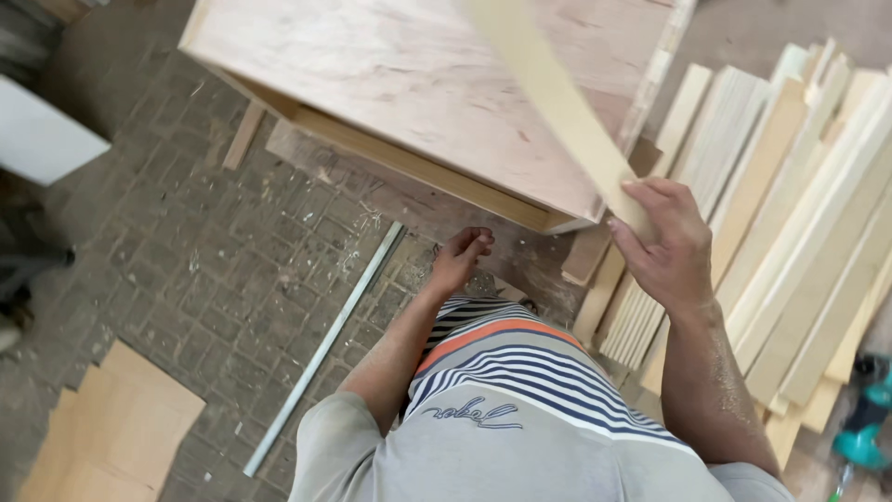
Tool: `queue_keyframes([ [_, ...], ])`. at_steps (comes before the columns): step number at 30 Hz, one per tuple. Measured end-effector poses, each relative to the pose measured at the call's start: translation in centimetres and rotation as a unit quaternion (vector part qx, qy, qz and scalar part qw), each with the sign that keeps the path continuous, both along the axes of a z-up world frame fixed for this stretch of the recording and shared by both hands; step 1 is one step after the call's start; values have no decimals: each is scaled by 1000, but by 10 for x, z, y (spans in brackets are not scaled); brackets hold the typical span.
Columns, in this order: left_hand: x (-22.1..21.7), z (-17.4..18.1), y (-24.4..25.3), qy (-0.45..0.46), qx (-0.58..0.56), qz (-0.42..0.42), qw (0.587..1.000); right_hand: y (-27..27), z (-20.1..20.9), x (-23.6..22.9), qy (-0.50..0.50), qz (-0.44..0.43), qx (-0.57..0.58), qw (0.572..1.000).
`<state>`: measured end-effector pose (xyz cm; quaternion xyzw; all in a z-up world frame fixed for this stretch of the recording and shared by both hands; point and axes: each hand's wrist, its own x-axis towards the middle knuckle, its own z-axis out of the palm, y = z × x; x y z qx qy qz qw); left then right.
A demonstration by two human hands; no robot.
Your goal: The person assembles a wooden drawer by attaching thin wooden strips to the edges of a plywood panel. They use a pneumatic nail gun to secure the strips in place, working on different sides of the drawer box.
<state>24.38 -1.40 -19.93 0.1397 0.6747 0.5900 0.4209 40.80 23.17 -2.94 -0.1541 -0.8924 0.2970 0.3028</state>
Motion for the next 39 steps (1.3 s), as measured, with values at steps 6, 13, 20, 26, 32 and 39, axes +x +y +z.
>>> queue_keyframes([
  [6, -28, -1, -22, 69, 61, 78, 993, -16, 30, -79, -28, 134, 127, 982],
  [13, -62, 23, -49, 55, 52, 190, 979, -20, 33, -107, -75, 160, 148, 973],
  [20, -105, 52, -45, 133, 100, 236, 957, -10, 34, -102, -131, 136, 153, 970],
  [26, -131, 84, -34, 179, 183, 255, 932, -16, 48, -93, -156, 145, 63, 975],
  [32, -137, 93, -36, 210, 191, 250, 925, -16, 47, -88, -147, 140, 74, 976],
  [39, -141, 85, -42, 217, 177, 271, 921, -16, 37, -93, -136, 153, 77, 976],
])
